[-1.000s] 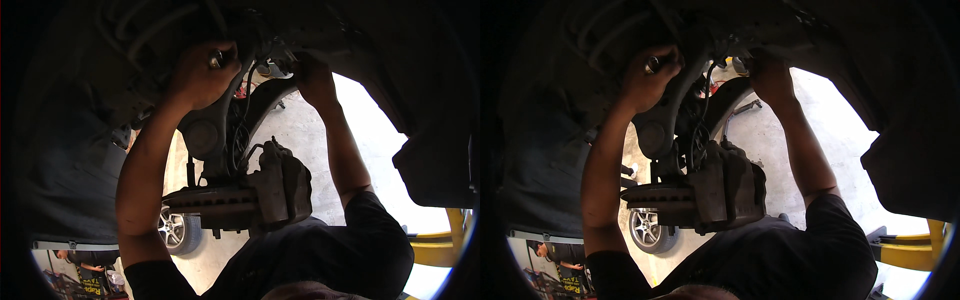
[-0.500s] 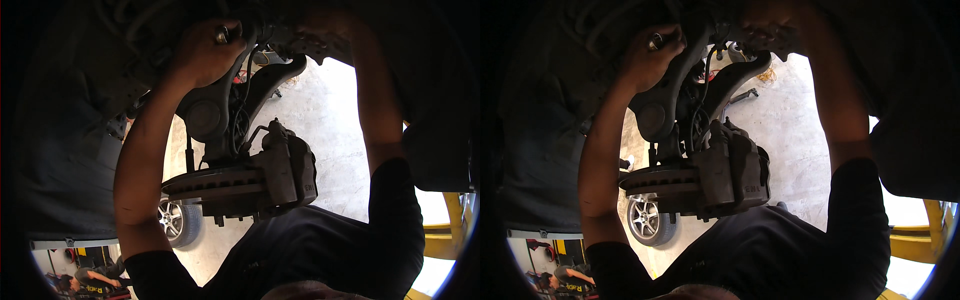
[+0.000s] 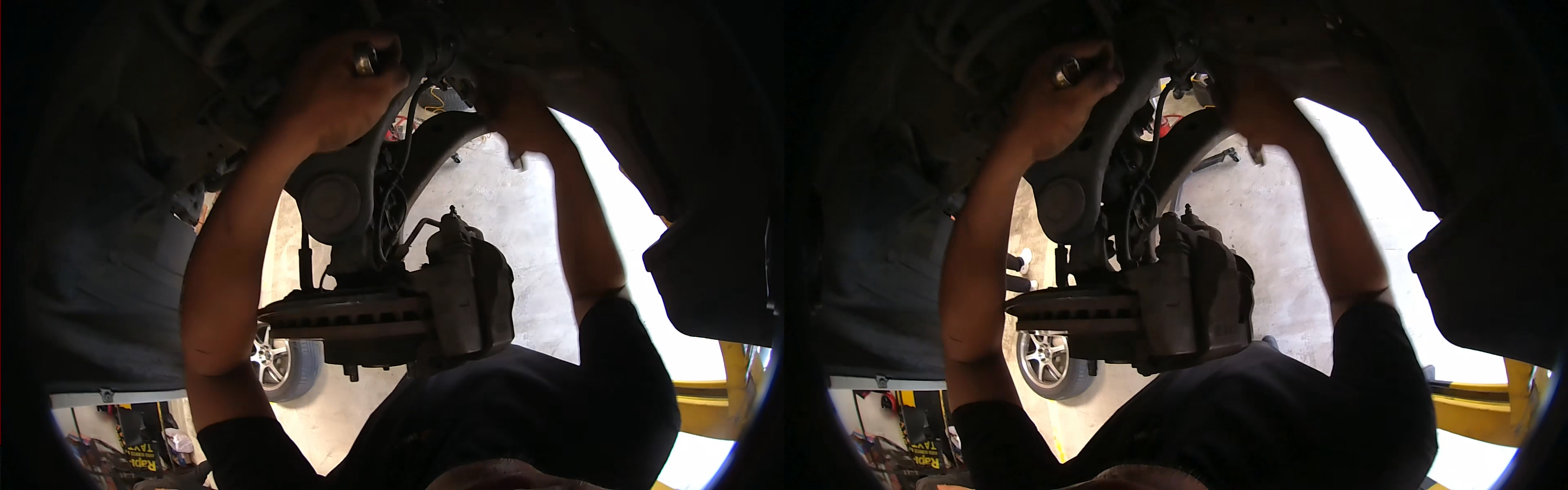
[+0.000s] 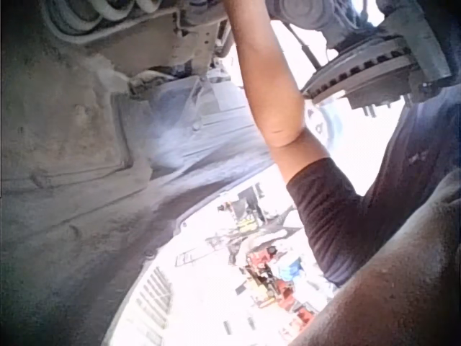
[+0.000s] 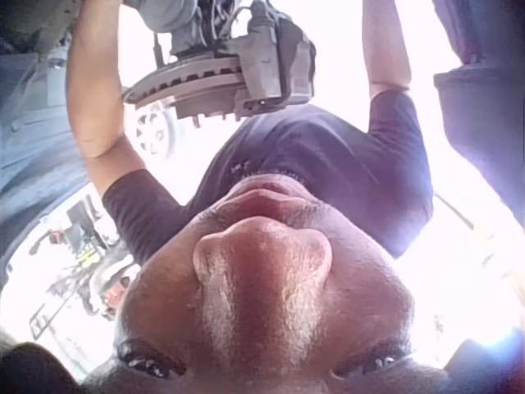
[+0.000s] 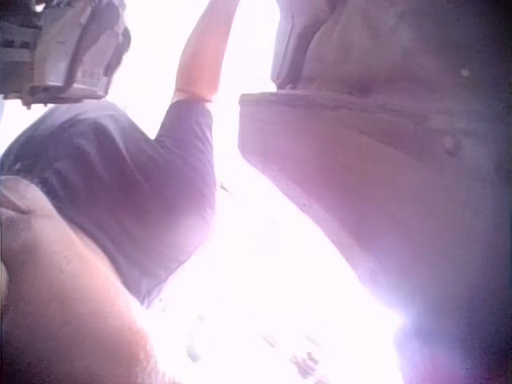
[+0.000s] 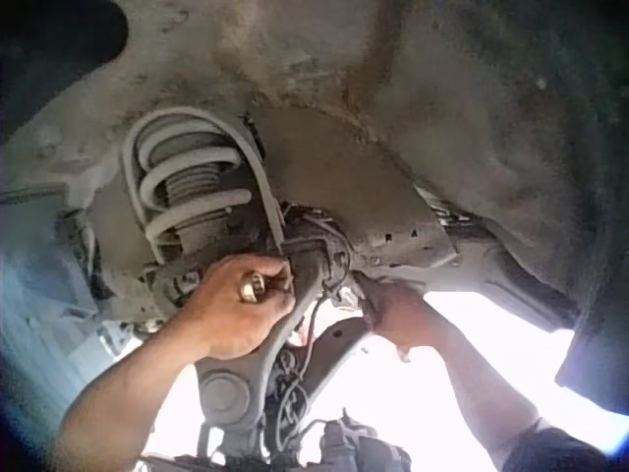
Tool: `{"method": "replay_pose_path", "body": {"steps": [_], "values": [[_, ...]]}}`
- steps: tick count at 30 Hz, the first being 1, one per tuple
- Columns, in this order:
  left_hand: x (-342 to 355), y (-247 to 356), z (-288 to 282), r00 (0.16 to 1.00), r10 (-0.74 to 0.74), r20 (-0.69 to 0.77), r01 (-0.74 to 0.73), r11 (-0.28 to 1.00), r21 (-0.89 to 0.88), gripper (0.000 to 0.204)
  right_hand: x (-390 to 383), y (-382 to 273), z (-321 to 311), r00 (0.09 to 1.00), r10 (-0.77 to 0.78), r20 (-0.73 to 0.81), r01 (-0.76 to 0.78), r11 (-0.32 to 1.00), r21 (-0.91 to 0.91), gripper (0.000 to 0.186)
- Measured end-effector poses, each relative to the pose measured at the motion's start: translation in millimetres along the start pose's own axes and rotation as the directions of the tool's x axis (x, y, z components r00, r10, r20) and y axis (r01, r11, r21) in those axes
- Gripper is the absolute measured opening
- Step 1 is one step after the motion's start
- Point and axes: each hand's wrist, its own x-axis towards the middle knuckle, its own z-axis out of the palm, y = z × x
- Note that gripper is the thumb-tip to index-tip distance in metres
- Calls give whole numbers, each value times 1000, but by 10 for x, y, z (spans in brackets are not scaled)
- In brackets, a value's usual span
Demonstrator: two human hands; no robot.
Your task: Using a wrench to tighten or loosen bolts on a vehicle's suspension assembly.
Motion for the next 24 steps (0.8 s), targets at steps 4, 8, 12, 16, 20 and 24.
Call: {"method": "replay_pose_path", "body": {"steps": [4, 8, 12, 16, 20, 24], "values": [[41, 237, -20, 988, 141, 56, -144, 987, 64, 35, -92, 222, 753, 902, 224, -368, -99, 939, 329, 44], [52, 60, 52, 998, -32, -50, 24, 988, -152, 34, -57, -10, 768, 793, 481, -373, -164, 759, 630, 34], [47, 35, 57, 981, 158, -110, -173, 975, -140, 24, -56, -35, 843, 773, 463, -433, -109, 771, 628, 33], [48, 86, 14, 985, 171, -14, -171, 982, -80, 22, -64, 98, 908, 769, 436, -468, -2, 733, 680, 29], [54, 125, 68, 980, 197, -23, -198, 978, -60, 22, -23, 468, 1053, 868, 343, -358, -45, 773, 633, 16], [20, 8, 68, 955, 229, -188, -237, 971, -17, 23, -110, 307, 523, 889, 421, 179, -239, 92, 967, 10]]}}
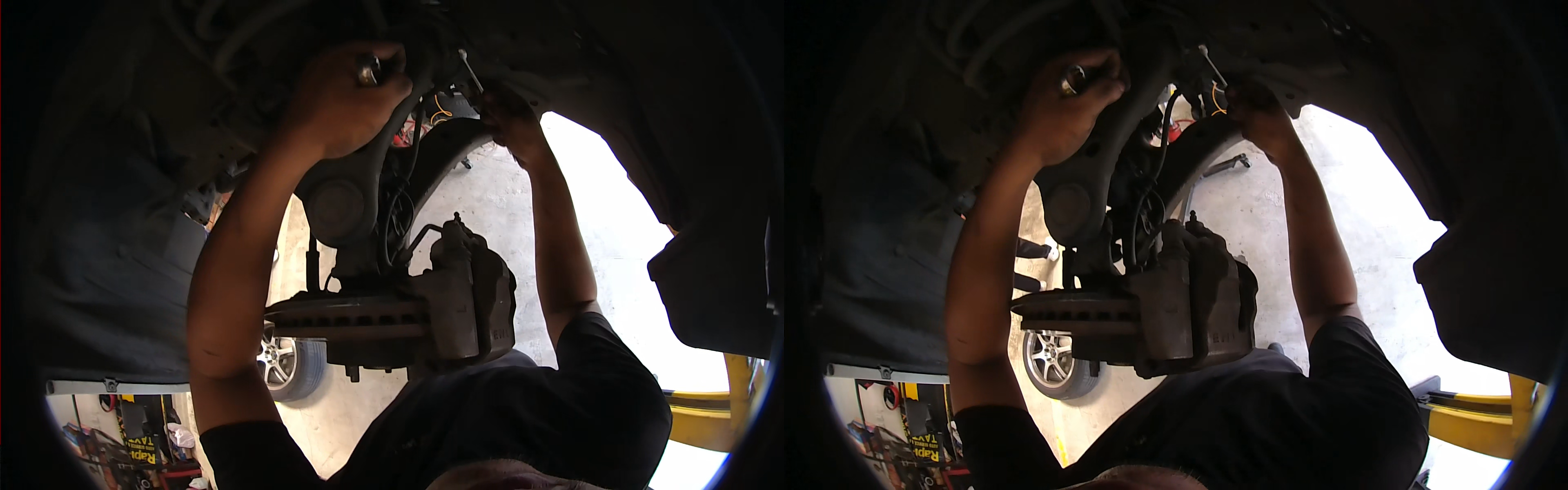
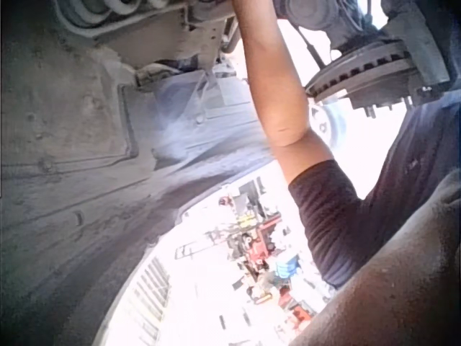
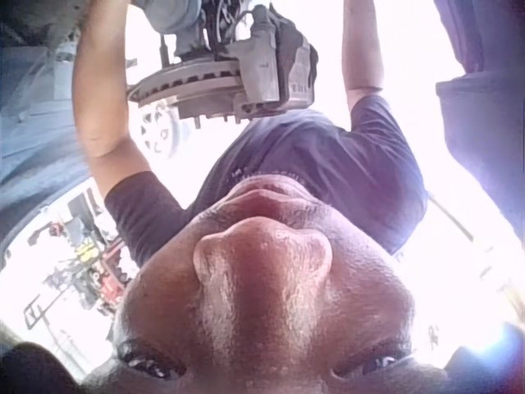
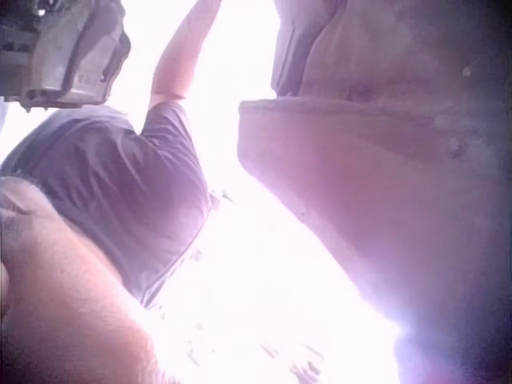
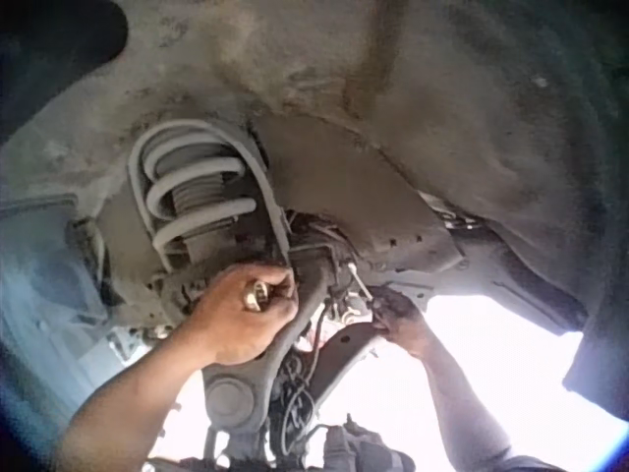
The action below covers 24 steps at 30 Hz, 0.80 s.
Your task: Using a wrench to tighten or loosen bolts on a vehicle's suspension assembly.
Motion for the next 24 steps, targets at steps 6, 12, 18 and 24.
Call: {"method": "replay_pose_path", "body": {"steps": [6, 12, 18, 24], "values": [[70, 269, -70, 964, -151, 221, 130, 986, 104, 30, 118, 257, -266, 639, -687, 347, 547, 88, -833, 14], [40, 323, -135, 952, -212, 221, 172, 967, 187, 36, -150, -438, 103, 938, -333, 101, 283, 560, -779, 19], [40, 391, -137, 938, -232, 258, 208, 971, 117, 39, -149, -1046, 107, 997, 68, 21, -32, 699, -714, 19], [99, 448, -143, 881, -329, 339, 301, 944, 134, 42, 174, -1102, -118, 897, -152, 415, 405, 660, -633, 27]]}}
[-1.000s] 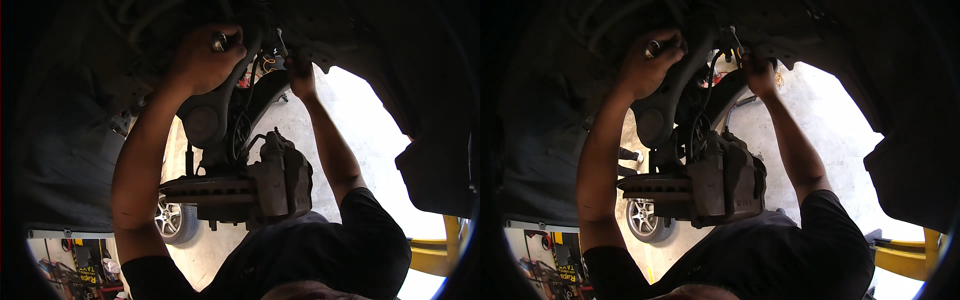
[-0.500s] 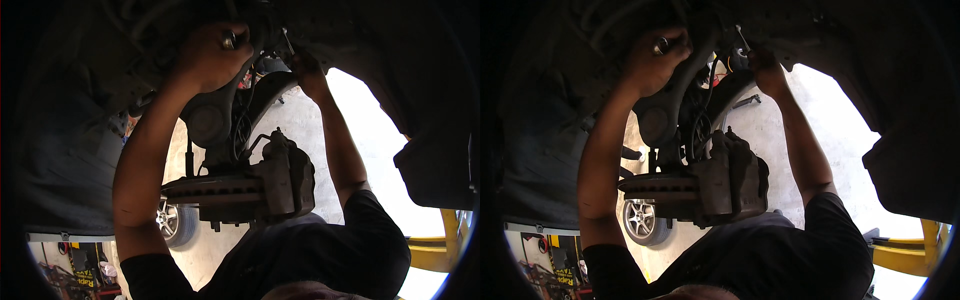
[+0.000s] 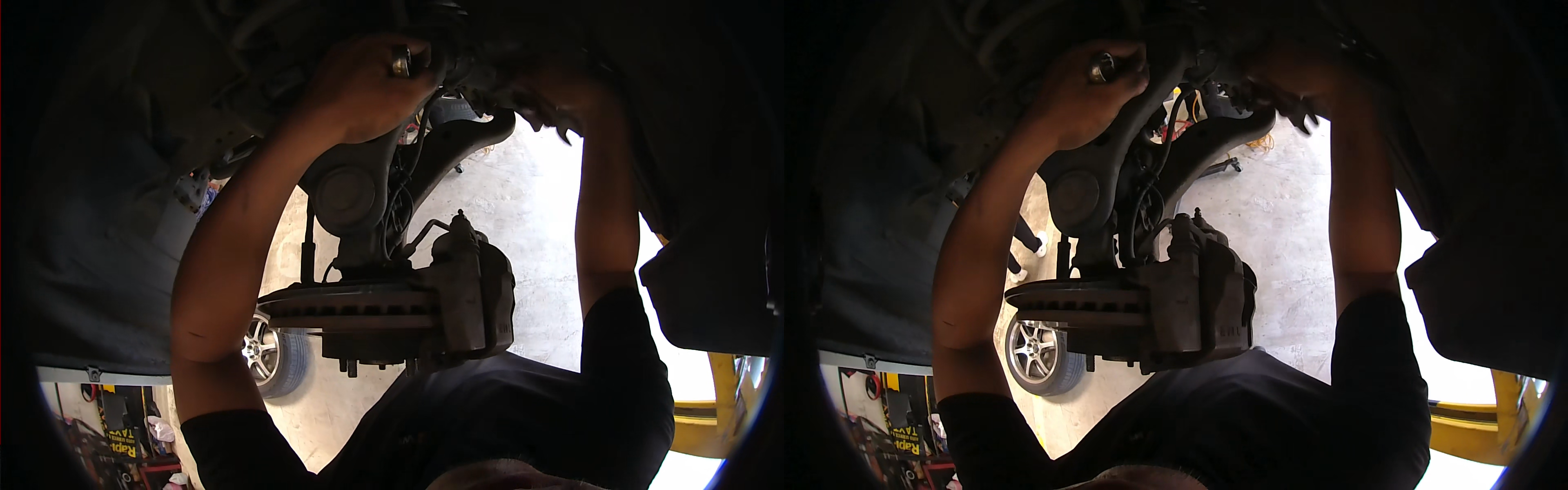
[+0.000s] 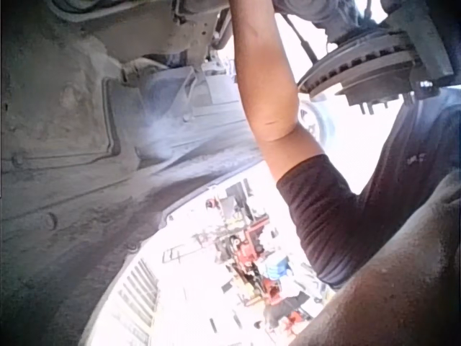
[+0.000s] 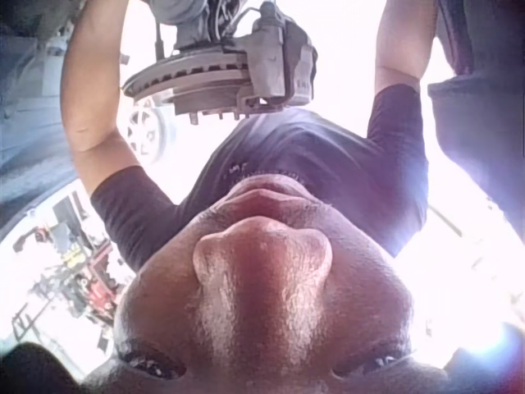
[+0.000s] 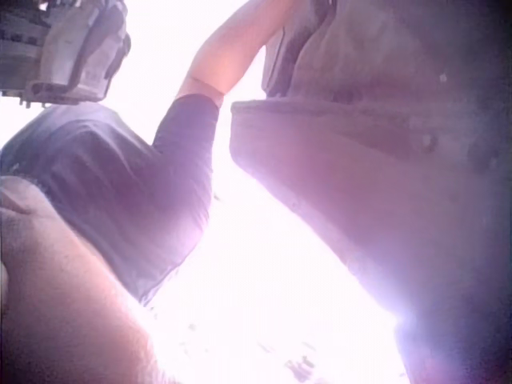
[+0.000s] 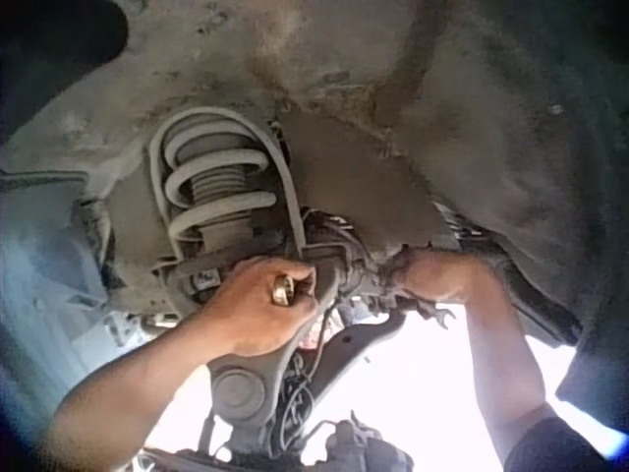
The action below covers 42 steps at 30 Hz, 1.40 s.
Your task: Using a wrench to tighten or loosen bolts on a vehicle's suspension assembly.
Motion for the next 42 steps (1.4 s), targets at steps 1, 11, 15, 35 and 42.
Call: {"method": "replay_pose_path", "body": {"steps": [1, 11, 15, 35, 42], "values": [[-8, -50, 18, 1000, -11, -1, 11, 1000, 3, 42, 31, -72, 3, 998, 50, 36, -52, 998, 45, 27], [103, -298, 132, 952, 208, -224, -187, 976, 111, 37, -278, 542, 1170, 826, -127, -550, -242, 800, -548, 26], [129, -386, 123, 956, 204, -209, -216, 976, -40, 32, -154, 736, 1361, 778, -80, -624, -180, 922, -343, 21], [-85, -96, -11, 981, 178, -73, -170, 980, 103, 50, 442, 849, 718, 876, -390, -282, -51, 509, -859, 40], [8, -326, 25, 969, 222, -104, -219, 975, 39, 45, 591, 613, 722, 921, -241, -306, -66, 677, -733, 45]]}}
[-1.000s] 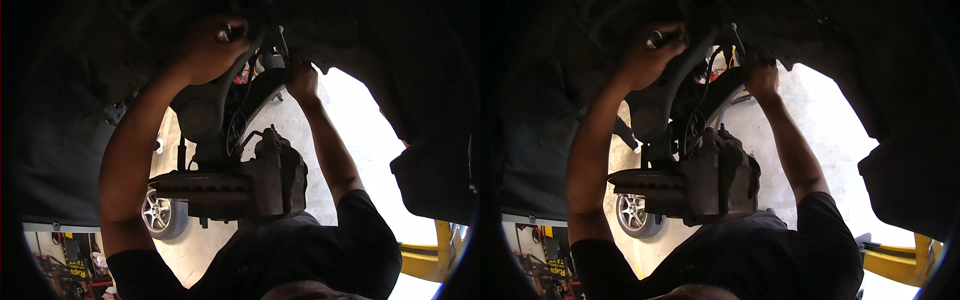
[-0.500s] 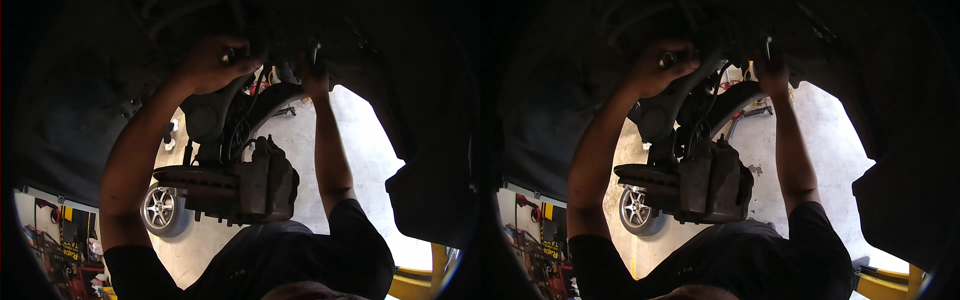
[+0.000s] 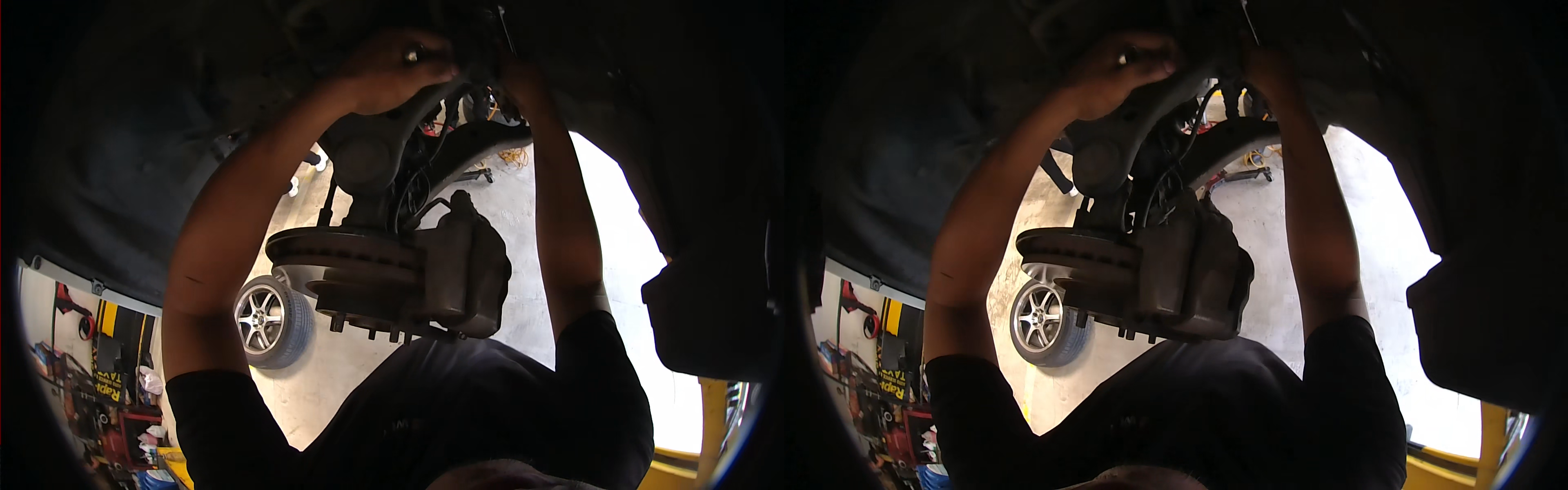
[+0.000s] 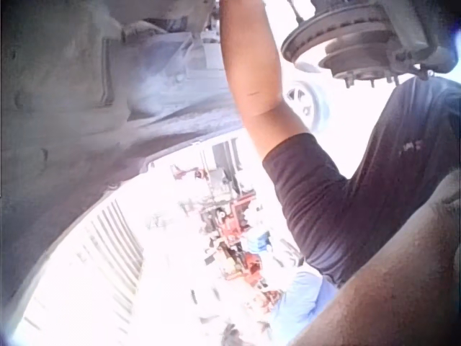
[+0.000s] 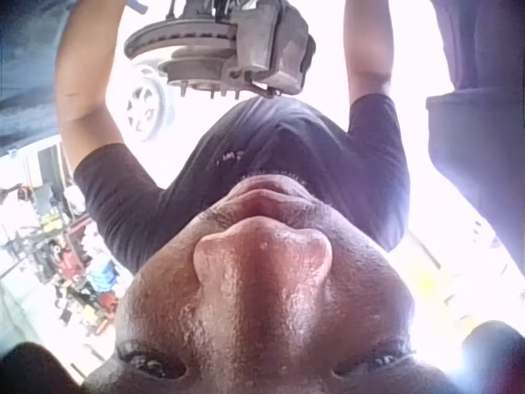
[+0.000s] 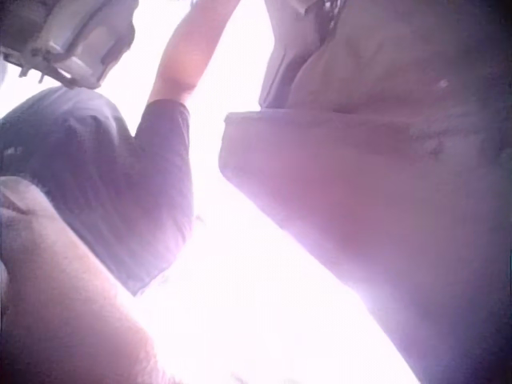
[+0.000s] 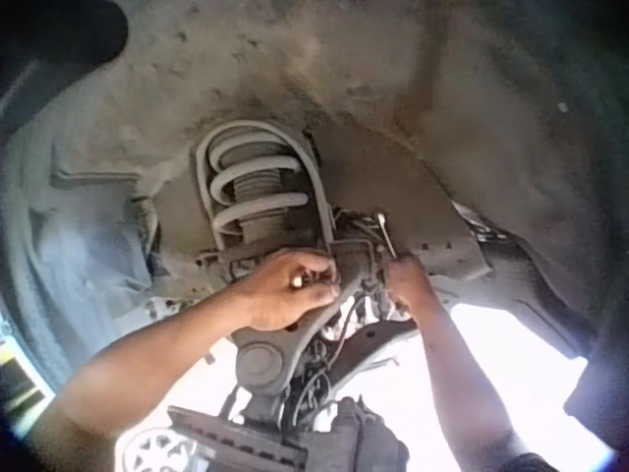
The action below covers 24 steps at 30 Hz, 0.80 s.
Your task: Using a wrench to tighten or loosen bolts on a vehicle's suspension assembly.
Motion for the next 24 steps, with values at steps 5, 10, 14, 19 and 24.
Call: {"method": "replay_pose_path", "body": {"steps": [5, 10, 14, 19, 24], "values": [[54, 120, -16, 992, 81, 92, -78, 996, -37, 38, 15, 51, -29, 873, 388, 296, -484, 614, 623, 27], [-23, 216, -48, 995, 85, 59, -82, 995, -60, 23, 69, -184, -26, 738, 564, 371, -581, 253, 774, 15], [-26, 288, -38, 995, 71, 66, -71, 997, -2, 24, 29, -87, 184, 919, 385, 83, -389, 856, 341, 22], [117, 8, 33, 991, 130, 28, -131, 991, 29, 32, -9, 92, 338, 987, 160, -28, -162, 983, -89, 27], [76, -174, -41, 997, -67, -32, 60, 979, -194, 46, -609, -123, -55, 987, 146, -72, -101, 896, 432, 38]]}}
